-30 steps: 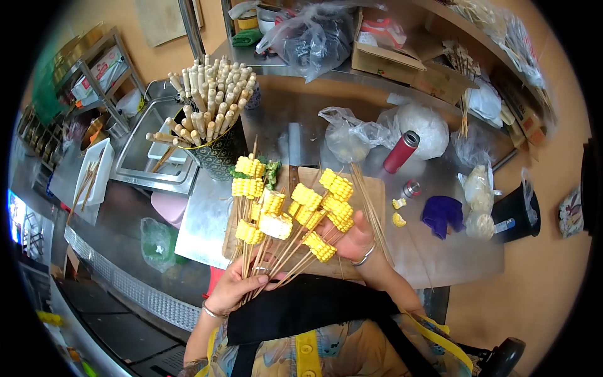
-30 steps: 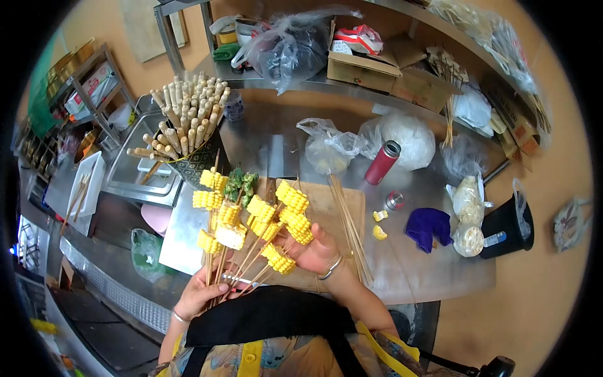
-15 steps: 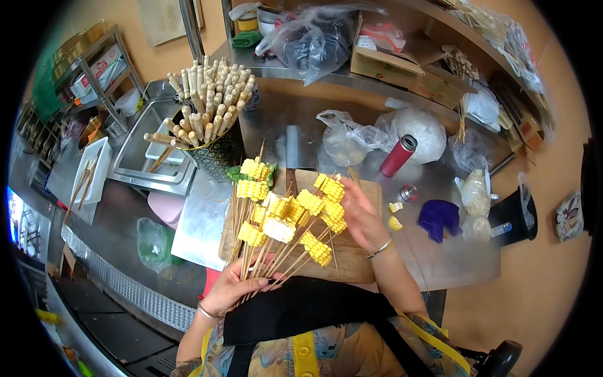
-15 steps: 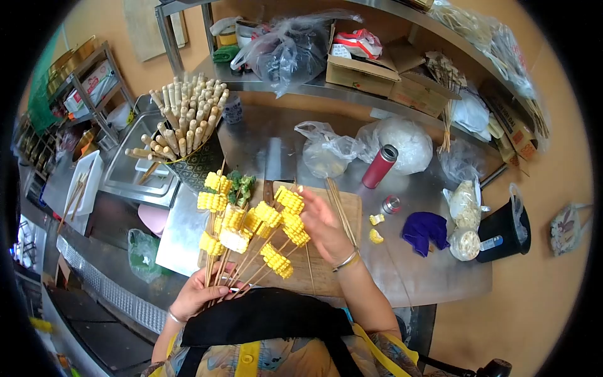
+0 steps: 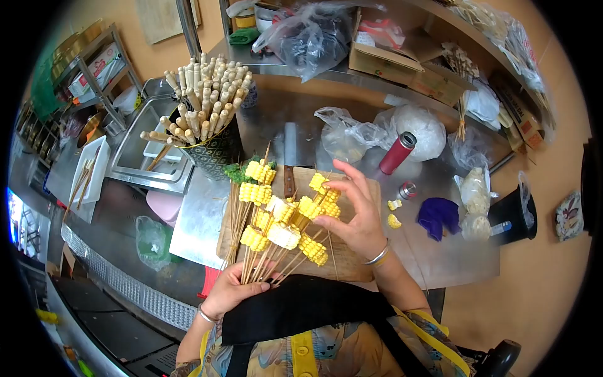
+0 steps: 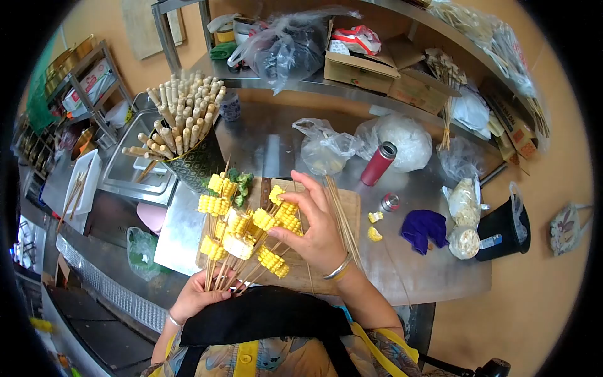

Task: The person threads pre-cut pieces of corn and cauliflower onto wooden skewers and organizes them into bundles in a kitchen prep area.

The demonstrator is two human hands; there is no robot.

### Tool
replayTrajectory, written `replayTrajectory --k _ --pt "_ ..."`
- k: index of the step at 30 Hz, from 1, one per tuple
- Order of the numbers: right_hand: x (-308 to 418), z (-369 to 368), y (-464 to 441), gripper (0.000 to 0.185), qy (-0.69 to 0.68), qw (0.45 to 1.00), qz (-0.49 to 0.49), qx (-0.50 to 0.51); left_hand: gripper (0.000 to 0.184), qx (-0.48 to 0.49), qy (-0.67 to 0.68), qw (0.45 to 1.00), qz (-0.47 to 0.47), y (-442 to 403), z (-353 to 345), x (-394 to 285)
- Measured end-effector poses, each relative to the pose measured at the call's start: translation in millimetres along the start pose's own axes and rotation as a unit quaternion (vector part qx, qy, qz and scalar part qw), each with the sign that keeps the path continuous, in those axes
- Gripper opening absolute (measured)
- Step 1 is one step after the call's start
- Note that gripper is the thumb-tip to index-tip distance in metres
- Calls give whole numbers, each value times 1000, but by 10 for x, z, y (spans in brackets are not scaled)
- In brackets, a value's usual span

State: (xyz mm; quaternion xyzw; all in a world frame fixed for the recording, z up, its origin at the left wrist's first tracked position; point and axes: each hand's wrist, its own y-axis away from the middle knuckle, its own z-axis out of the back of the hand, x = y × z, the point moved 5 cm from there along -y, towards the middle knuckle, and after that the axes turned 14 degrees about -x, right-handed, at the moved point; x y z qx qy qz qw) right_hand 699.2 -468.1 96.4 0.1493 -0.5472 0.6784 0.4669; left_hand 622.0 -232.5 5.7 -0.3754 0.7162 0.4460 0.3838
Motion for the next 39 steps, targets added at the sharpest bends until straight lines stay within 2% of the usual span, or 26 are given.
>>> replayTrajectory --k 5,7,8,10,11,13,16,20,23,27,32,34,35,37,38,39 --pt "-153 -44 39 54 -22 998 7 59 39 -16 0 1000 12 12 2 22" --pt "-255 -48 93 56 -237 963 -122 -40 39 -17 -7 1000 0 29 -10 3" --pt "-272 -23 84 56 -235 963 -121 -41 39 -20 -13 1000 -10 33 -8 -3" --pt "-410 26 73 51 -310 918 -237 -64 38 -24 -16 999 -17 37 9 27" --pt "-434 36 50 51 -310 918 -237 -65 38 -29 -20 999 -22 42 20 33" --pt "-521 -69 58 40 -339 885 -320 18 38 -20 -27 999 -15 52 10 26" --pt "-627 -203 105 34 -364 864 -341 72 37 -12 -33 999 -20 55 2 36" --pt "-665 -186 172 30 -435 825 -354 70 37 -36 10 999 -8 76 52 99" --pt "-656 -173 189 30 -469 814 -338 64 39 -35 -30 999 -12 76 70 108" --pt "-633 -146 176 30 -473 819 -318 68 40 -34 -9 999 9 84 21 79" --pt "-623 -140 184 33 -472 822 -309 75 40 -25 -24 999 -11 79 26 91" --pt "-545 -93 173 46 -413 859 -302 32 40 -27 -18 999 -8 78 21 92" --pt "-489 -105 184 46 -414 858 -302 34 40 -27 -13 1000 -5 76 15 91" --pt "-310 -12 164 64 -259 953 -154 -27 40 -30 1 1000 -6 80 -12 76" --pt "-228 0 162 64 -259 953 -155 -26 40 -31 14 999 -5 85 -21 65" --pt "-96 33 144 68 -121 989 -78 -20 40 -31 14 999 -4 85 -26 53"
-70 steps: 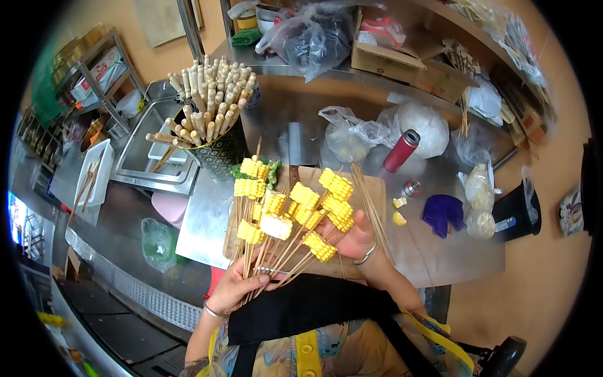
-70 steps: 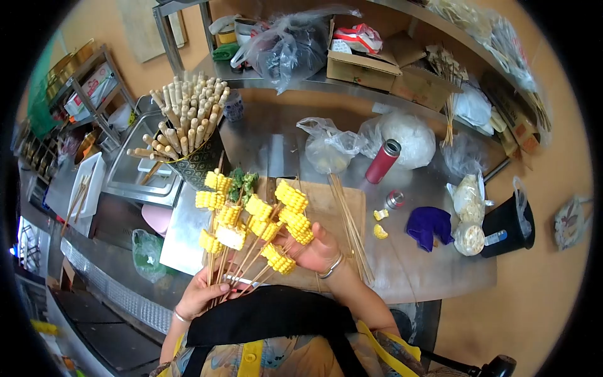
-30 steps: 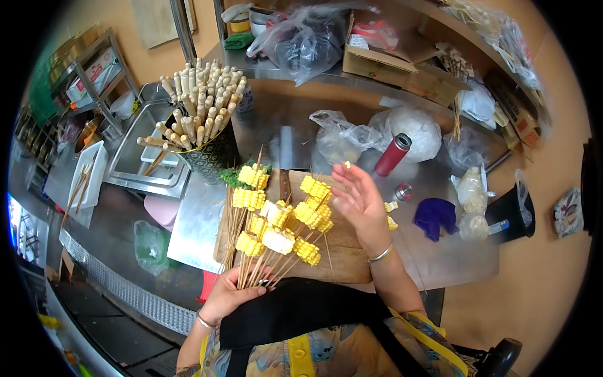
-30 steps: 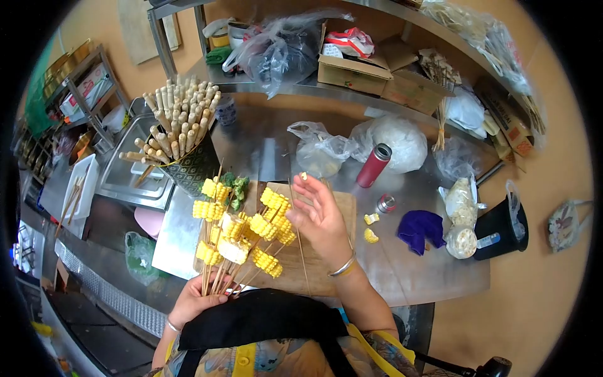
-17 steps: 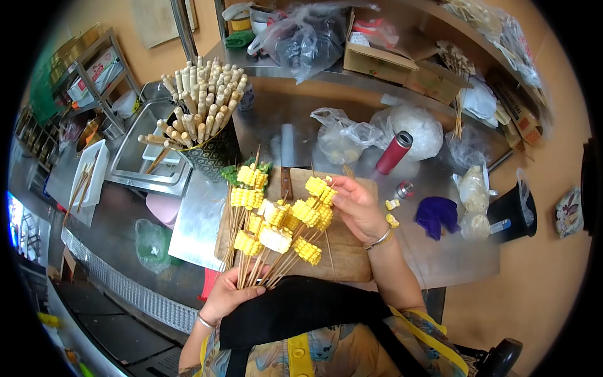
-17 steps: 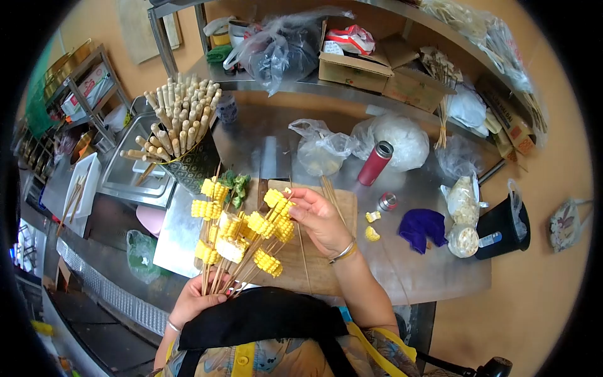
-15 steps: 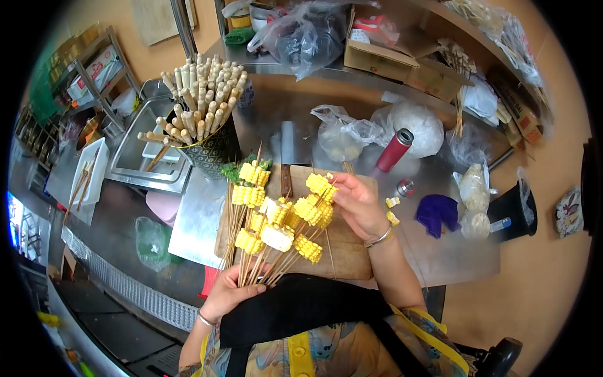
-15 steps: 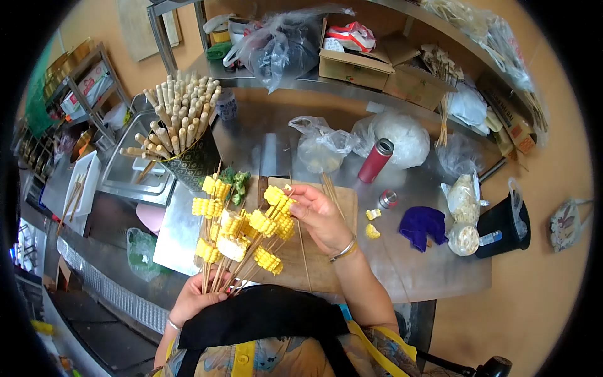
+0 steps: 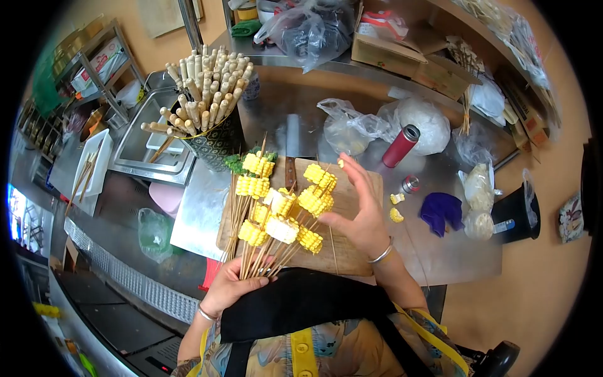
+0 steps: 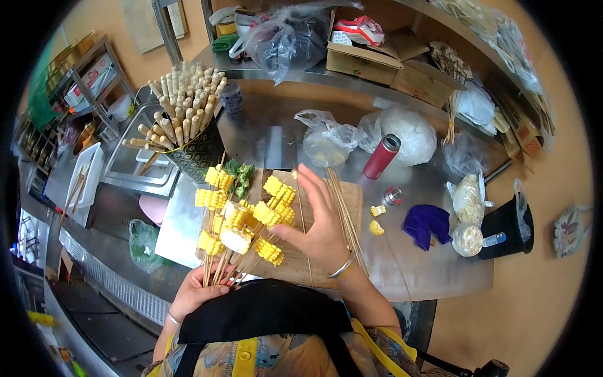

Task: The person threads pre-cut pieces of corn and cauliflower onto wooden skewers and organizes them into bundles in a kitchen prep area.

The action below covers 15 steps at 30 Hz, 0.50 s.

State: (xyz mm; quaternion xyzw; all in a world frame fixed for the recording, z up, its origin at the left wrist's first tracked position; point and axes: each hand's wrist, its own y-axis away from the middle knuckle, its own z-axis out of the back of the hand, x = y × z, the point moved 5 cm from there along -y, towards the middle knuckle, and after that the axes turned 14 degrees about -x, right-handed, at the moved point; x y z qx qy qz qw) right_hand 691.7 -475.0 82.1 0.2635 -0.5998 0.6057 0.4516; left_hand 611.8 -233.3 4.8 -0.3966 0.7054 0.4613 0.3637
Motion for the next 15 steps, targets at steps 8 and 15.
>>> replayTrajectory --k 8,15 --pt "81 40 -5 50 185 976 117 18 42 24 -51 998 -26 -5 -24 -19" --pt "164 145 -102 34 129 989 69 8 51 39 -127 990 -46 1 -32 -30"
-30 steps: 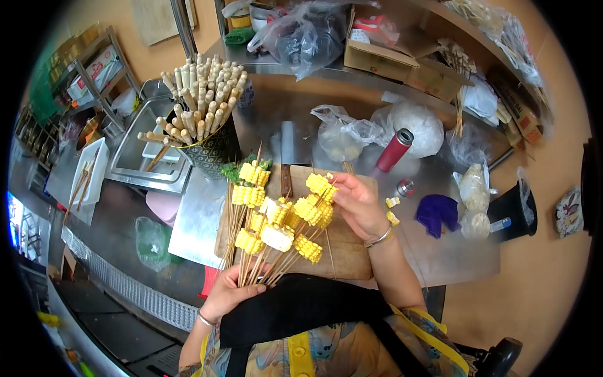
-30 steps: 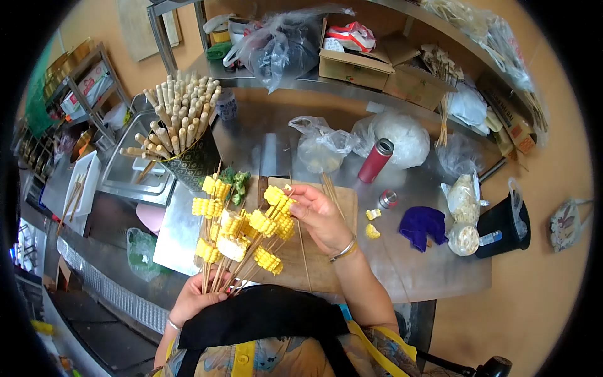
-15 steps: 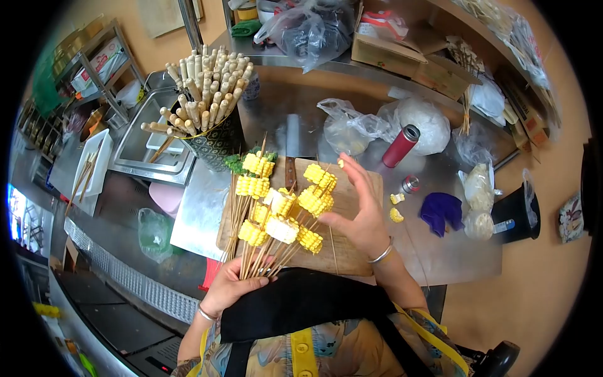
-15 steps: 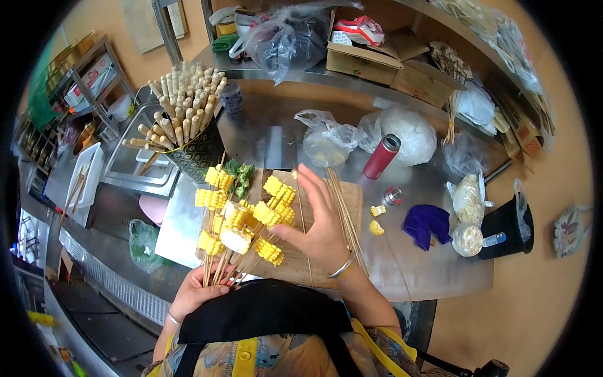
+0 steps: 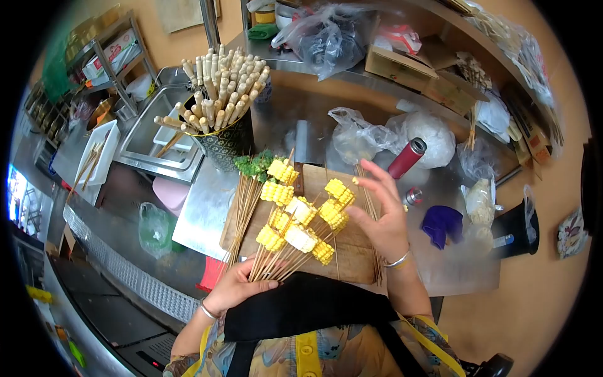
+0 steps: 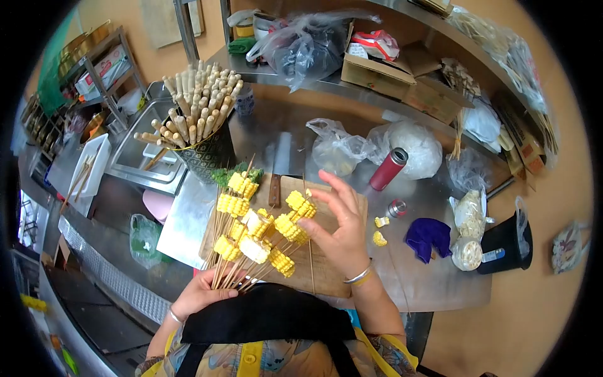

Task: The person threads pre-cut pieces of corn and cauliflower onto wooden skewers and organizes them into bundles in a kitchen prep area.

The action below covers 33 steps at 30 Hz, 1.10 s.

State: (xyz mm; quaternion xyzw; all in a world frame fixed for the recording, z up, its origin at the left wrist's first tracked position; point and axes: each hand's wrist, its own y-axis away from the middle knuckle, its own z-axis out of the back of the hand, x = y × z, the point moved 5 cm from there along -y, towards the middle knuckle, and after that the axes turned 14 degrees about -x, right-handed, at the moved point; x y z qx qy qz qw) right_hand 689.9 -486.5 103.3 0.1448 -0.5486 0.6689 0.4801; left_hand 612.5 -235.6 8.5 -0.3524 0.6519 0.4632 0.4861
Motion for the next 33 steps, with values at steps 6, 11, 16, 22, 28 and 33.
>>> replayTrajectory --k 6,11,16,22,28,33 --pt "252 -11 -34 21 -32 993 101 56 45 16 48 998 36 -5 -40 -8" --pt "443 -137 4 21 92 990 100 35 41 39 66 996 41 24 -56 -2" --pt "367 -315 25 29 93 975 161 118 45 24 81 995 48 19 -61 33" --pt "292 -457 -19 41 45 967 152 201 47 16 137 987 77 -1 -20 95" --pt "299 -486 -206 43 58 935 174 304 46 29 118 991 48 -23 -30 77" --pt "463 -448 -335 28 10 920 258 295 47 24 79 996 43 1 2 -25"
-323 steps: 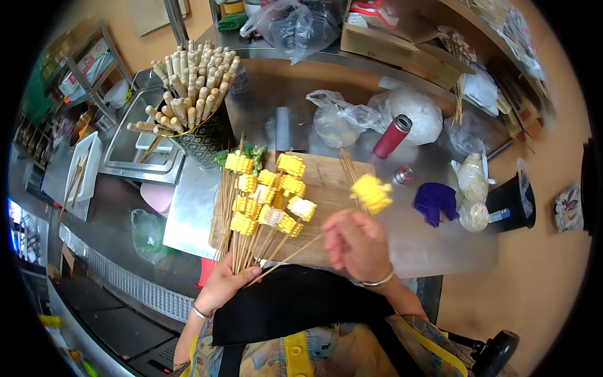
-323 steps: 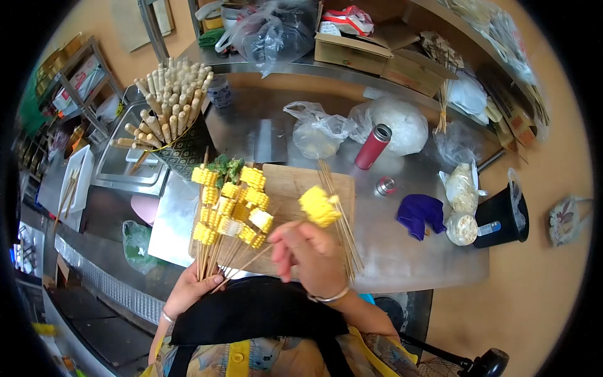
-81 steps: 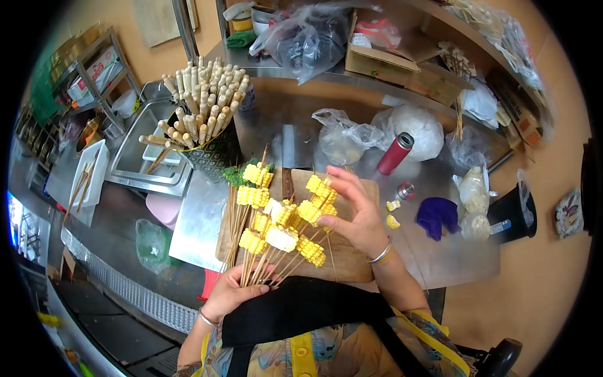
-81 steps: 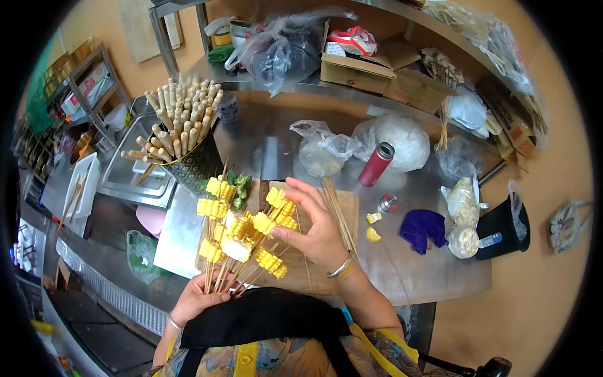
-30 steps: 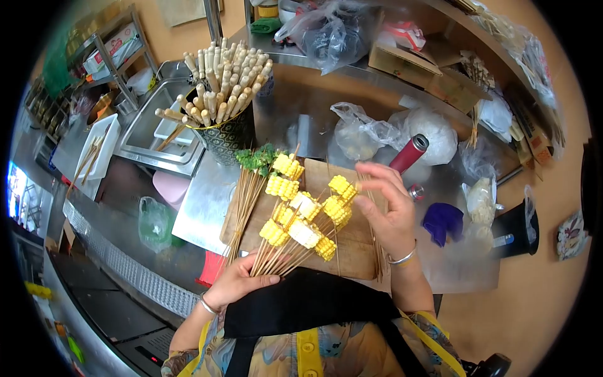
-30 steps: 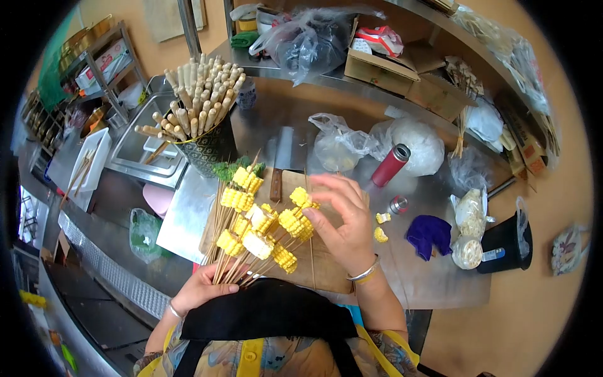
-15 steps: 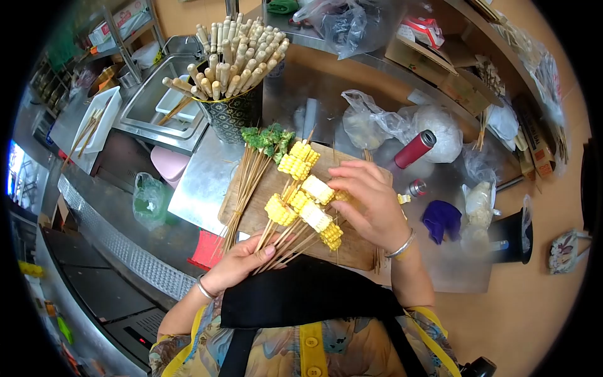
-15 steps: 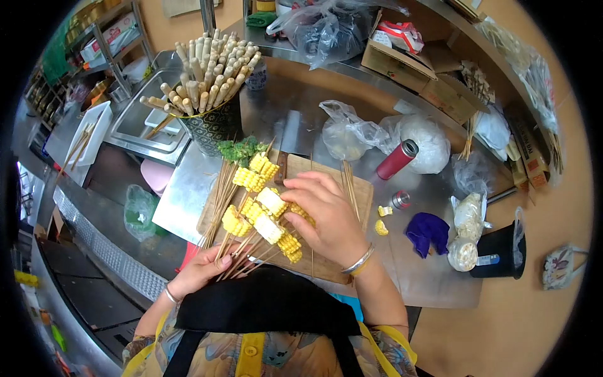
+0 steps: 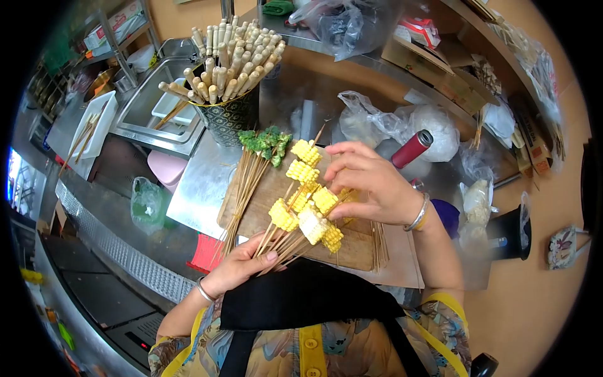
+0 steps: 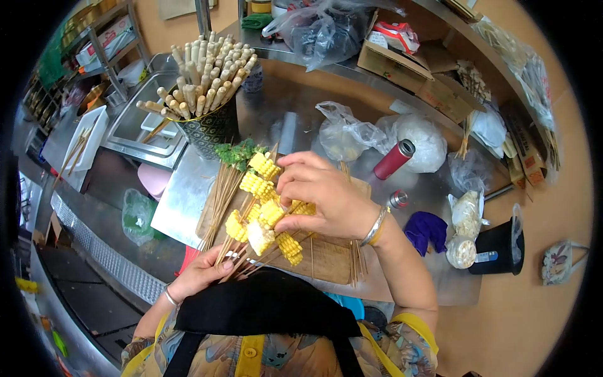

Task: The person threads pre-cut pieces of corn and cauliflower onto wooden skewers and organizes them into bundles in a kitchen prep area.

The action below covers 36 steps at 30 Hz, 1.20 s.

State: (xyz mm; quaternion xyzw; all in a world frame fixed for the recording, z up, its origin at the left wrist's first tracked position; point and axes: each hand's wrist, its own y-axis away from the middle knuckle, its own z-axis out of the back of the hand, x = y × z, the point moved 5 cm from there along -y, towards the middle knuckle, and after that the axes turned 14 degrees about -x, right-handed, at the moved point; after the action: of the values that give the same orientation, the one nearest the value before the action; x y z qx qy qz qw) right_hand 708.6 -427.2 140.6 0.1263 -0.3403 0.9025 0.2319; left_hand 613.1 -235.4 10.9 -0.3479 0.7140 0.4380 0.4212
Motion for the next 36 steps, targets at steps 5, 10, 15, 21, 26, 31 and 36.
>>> replayTrajectory --k 5,10,15,21,26,31,36 --pt "-79 -128 129 27 -24 995 -98 3 49 -19 41 999 -19 -46 130 193" --pt "-108 -196 211 27 22 993 -120 -7 52 -30 144 989 29 -34 111 136" --pt "-98 -194 260 22 49 992 -109 -34 55 -29 119 992 6 -43 92 77" --pt "129 -62 236 31 57 983 -137 -104 56 -44 114 993 3 -34 112 76" --pt "325 -186 181 38 87 996 20 -7 54 -37 92 995 13 -51 67 46" --pt "370 -174 191 33 59 998 23 -11 52 -44 94 995 -5 -58 67 52" --pt "300 -257 256 30 86 993 -48 -58 51 -69 86 994 -21 -35 88 26"
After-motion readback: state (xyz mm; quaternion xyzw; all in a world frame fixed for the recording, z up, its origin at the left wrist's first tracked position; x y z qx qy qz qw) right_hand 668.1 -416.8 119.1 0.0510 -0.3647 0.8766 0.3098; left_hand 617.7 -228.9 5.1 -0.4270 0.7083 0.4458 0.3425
